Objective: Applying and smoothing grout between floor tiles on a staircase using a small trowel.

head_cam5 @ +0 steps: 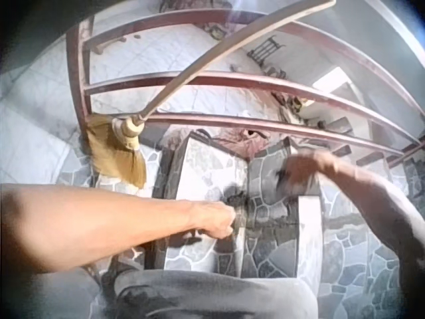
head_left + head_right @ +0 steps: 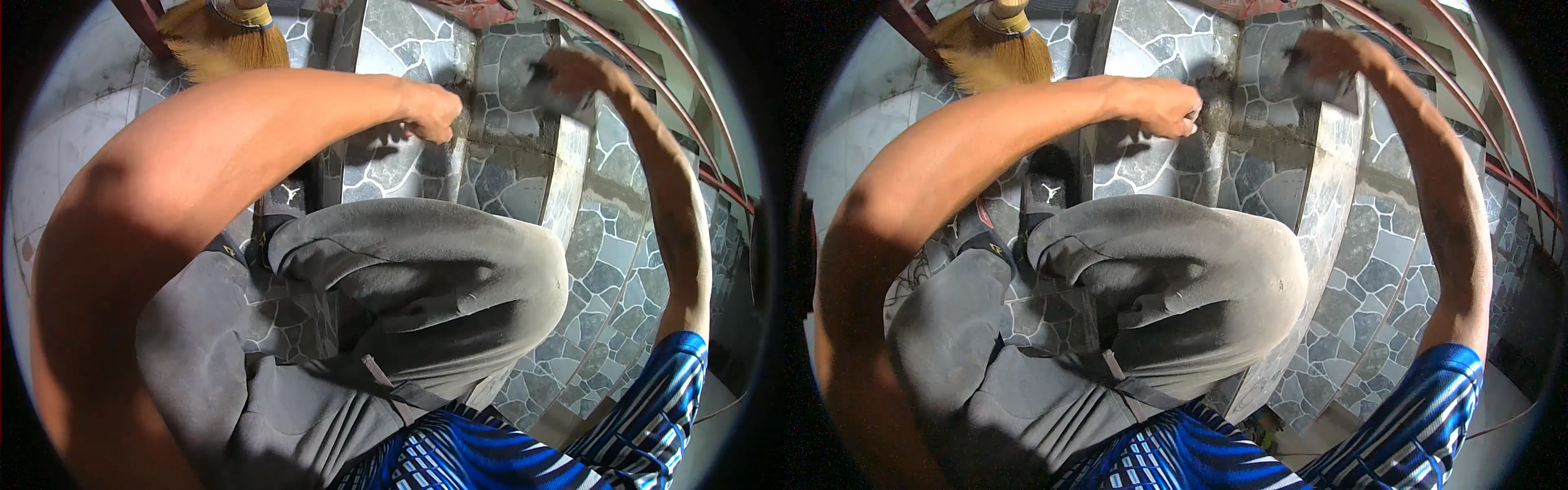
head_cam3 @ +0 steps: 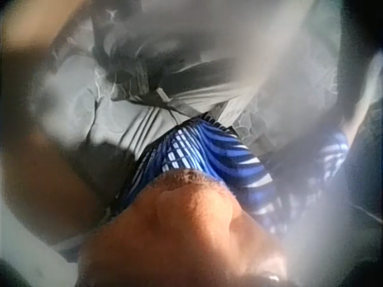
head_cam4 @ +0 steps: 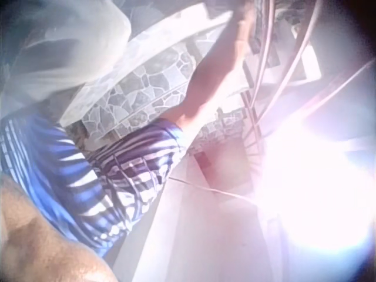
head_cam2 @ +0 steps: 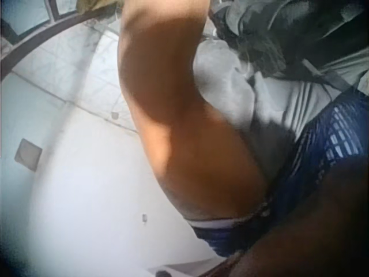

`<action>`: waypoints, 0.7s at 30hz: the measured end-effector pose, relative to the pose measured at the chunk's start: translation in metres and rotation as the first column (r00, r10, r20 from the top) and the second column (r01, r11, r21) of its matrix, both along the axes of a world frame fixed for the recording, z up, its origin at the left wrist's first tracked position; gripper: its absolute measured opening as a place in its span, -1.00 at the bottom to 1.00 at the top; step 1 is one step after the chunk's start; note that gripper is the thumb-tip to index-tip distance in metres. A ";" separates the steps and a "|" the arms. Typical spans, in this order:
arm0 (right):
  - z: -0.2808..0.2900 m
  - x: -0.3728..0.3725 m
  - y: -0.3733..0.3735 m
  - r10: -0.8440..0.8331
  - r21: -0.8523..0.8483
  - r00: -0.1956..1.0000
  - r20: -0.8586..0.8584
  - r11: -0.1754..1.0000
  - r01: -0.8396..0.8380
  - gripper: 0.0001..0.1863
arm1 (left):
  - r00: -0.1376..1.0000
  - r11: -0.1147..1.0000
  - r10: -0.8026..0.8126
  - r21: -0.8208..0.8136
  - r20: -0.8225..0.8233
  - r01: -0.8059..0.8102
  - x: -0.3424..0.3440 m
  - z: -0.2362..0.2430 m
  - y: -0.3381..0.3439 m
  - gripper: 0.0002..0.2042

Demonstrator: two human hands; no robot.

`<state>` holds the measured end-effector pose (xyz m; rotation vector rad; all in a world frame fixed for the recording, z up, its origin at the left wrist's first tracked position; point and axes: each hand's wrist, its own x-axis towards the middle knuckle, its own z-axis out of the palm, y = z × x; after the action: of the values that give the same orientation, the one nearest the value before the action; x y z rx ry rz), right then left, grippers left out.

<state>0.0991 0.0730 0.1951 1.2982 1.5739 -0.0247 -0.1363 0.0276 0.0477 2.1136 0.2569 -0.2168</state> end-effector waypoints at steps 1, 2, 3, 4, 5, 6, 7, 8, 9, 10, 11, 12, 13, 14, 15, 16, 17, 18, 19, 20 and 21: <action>-0.005 -0.008 -0.015 -0.012 -0.004 0.996 -0.087 1.000 0.012 -0.49 | 0.999 0.999 0.042 0.010 0.015 -0.042 -0.007 -0.008 -0.002 -0.72; -0.005 -0.017 -0.013 -0.080 -0.088 0.990 -0.120 0.994 0.070 -0.47 | 0.999 0.999 0.034 0.030 0.021 -0.035 -0.011 -0.014 -0.002 -0.73; 0.002 -0.015 -0.006 -0.081 -0.083 0.990 -0.118 0.994 0.071 -0.47 | 0.999 0.998 0.019 0.056 0.040 -0.021 -0.012 -0.013 -0.001 -0.74; 0.007 -0.013 0.004 -0.016 -0.053 1.000 -0.021 0.998 0.015 -0.47 | 0.999 0.998 0.016 0.061 0.044 -0.018 -0.010 -0.010 0.002 -0.74; 0.008 -0.007 0.010 0.043 -0.037 0.996 0.075 0.999 -0.040 -0.46 | 0.999 0.999 0.046 -0.008 0.002 -0.046 -0.008 -0.010 0.003 -0.74; 0.010 0.002 0.006 0.018 0.001 0.999 0.049 1.000 -0.018 -0.50 | 0.997 0.994 0.073 -0.075 -0.040 -0.076 -0.006 -0.010 0.003 -0.75; 0.008 0.011 -0.004 0.011 -0.001 0.998 0.054 1.000 -0.011 -0.50 | 0.997 0.995 0.066 -0.077 -0.035 -0.068 -0.004 -0.011 0.002 -0.75; -0.012 -0.019 -0.018 0.008 -0.046 1.000 -0.026 0.999 -0.009 -0.52 | 0.998 0.998 0.061 -0.025 -0.017 -0.062 -0.015 -0.024 0.002 -0.75; -0.009 -0.030 -0.027 -0.009 -0.081 0.998 -0.058 0.997 0.004 -0.54 | 0.998 0.998 0.041 0.036 0.050 -0.043 -0.012 -0.024 0.002 -0.75; -0.006 -0.026 -0.023 0.022 -0.113 0.998 -0.053 0.993 -0.028 -0.54 | 0.997 0.999 0.027 0.043 0.070 -0.030 -0.007 -0.023 0.002 -0.75; -0.003 -0.022 -0.019 0.019 -0.109 0.999 -0.044 0.994 -0.024 -0.54 | 0.997 0.999 0.024 0.047 0.080 -0.028 0.000 -0.021 0.003 -0.75; -0.001 -0.019 -0.016 -0.053 -0.108 0.998 0.019 0.993 0.055 -0.55 | 0.998 0.999 0.040 0.023 0.041 -0.040 0.004 -0.018 0.003 -0.75; 0.001 -0.016 -0.015 -0.124 -0.103 0.989 0.081 0.986 0.132 -0.55 | 0.999 0.999 0.055 -0.001 0.001 -0.055 0.005 -0.015 0.002 -0.75; -0.002 -0.011 -0.033 -0.025 -0.116 0.992 -0.128 0.993 0.010 -0.60 | 0.999 0.998 0.047 0.031 0.024 -0.047 0.006 -0.015 0.001 -0.76; -0.002 -0.019 -0.037 -0.025 -0.114 0.991 -0.130 0.993 0.010 -0.60 | 0.999 0.998 0.046 0.033 0.022 -0.047 0.004 -0.017 0.001 -0.76; -0.006 -0.028 -0.037 -0.012 -0.063 0.988 -0.155 0.998 0.002 -0.65 | 0.999 0.999 0.020 0.042 0.040 -0.022 0.001 -0.020 0.001 -0.76; -0.008 -0.036 -0.036 0.003 -0.012 0.984 -0.181 1.000 -0.006 -0.69 | 0.998 0.999 -0.006 0.052 0.057 0.003 -0.001 -0.022 0.002 -0.76; 0.004 -0.017 -0.027 0.045 0.009 0.987 -0.155 0.999 -0.044 -0.70 | 0.994 0.998 0.002 0.068 0.114 -0.010 0.003 -0.022 0.001 -0.76; 0.011 -0.012 -0.021 0.088 0.022 0.986 -0.139 0.996 -0.086 -0.71 | 0.997 0.999 0.040 0.030 0.060 -0.042 0.000 -0.008 0.000 -0.76; 0.005 -0.006 -0.033 0.055 -0.044 0.992 -0.116 0.997 -0.060 -0.74 | 0.997 0.998 0.035 0.040 0.073 -0.038 0.001 -0.010 -0.001 -0.76; -0.007 -0.009 -0.047 0.138 -0.044 0.973 -0.184 0.988 -0.149 -0.73 | 0.996 0.998 0.034 0.052 0.080 -0.039 -0.002 -0.010 -0.001 -0.76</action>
<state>0.0901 0.0255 0.1878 1.1601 1.8054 -0.0990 -0.1387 0.0263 0.0375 2.1636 0.2565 -0.1050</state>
